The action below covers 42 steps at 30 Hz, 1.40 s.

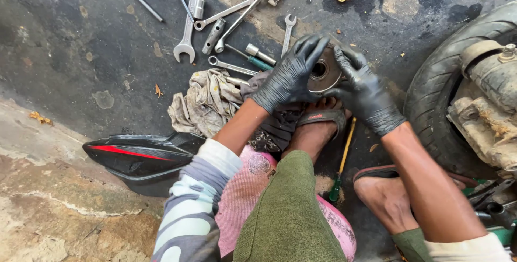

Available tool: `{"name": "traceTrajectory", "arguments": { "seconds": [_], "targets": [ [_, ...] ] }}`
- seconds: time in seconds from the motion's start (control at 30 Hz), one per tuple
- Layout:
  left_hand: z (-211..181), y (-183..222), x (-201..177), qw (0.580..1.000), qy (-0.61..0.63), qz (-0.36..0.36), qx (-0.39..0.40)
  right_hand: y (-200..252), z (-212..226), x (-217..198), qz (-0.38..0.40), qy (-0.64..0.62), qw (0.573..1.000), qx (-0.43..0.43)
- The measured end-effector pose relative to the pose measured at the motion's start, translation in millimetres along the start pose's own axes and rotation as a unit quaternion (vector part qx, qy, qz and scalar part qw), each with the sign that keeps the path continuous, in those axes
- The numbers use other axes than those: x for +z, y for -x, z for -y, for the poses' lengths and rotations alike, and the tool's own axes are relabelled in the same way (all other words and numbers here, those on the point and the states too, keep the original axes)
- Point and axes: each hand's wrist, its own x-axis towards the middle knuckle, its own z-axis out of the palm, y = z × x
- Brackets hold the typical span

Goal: Disassembling and inspecting motorcycle engine components, specifically the flywheel and gears.

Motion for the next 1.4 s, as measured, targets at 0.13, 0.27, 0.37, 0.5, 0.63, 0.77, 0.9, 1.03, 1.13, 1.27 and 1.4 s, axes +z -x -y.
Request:
{"name": "traceTrajectory", "arguments": {
  "seconds": [0.13, 0.27, 0.37, 0.5, 0.63, 0.77, 0.9, 1.03, 1.13, 1.27, 1.4],
  "targets": [
    [-0.8, -11.9, -16.9, 0.997, -0.008, 0.079, 0.004, 9.3, 3.2, 12.9, -0.057, -0.011, 0.998, -0.008],
    [2.5, -30.0, -30.0, 0.984, -0.052, 0.164, 0.053, 10.5, 18.7, 16.4, -0.081, -0.013, 0.996, 0.039],
    [7.6, -28.1, -33.4, 0.981, -0.037, 0.175, 0.080, 9.1, 25.7, 14.1, -0.097, -0.007, 0.994, 0.059],
    [-4.0, -16.3, -21.8, 0.993, -0.063, 0.100, 0.023, 0.2, 20.9, 0.2, -0.094, 0.056, 0.994, 0.022],
    [-17.9, 4.9, 14.0, 0.996, -0.022, -0.047, -0.073, -18.1, 4.5, -15.8, -0.033, 0.084, 0.996, -0.025],
    [-35.3, 13.1, 22.3, 0.982, -0.047, -0.110, -0.149, -14.8, -42.7, -9.8, 0.158, 0.181, 0.968, 0.076],
    [-34.9, 5.7, 7.4, 0.986, -0.052, -0.065, -0.145, -16.4, -6.8, -20.9, 0.095, 0.208, 0.973, -0.033],
    [-24.1, -0.9, -2.7, 0.990, -0.074, -0.008, -0.118, -6.6, 6.5, -13.8, -0.016, 0.082, 0.995, -0.062],
    [-14.7, 0.5, -2.7, 0.993, -0.081, 0.019, -0.088, -6.3, 5.5, -7.3, -0.007, 0.069, 0.998, -0.002],
    [-13.0, 4.4, 0.2, 0.995, -0.061, 0.008, -0.081, -10.2, 3.6, -13.3, -0.005, 0.085, 0.995, -0.043],
    [-22.4, 2.7, -10.0, 0.996, -0.024, -0.017, -0.081, -17.4, 10.0, -26.0, 0.022, 0.059, 0.997, -0.041]
  ]
}}
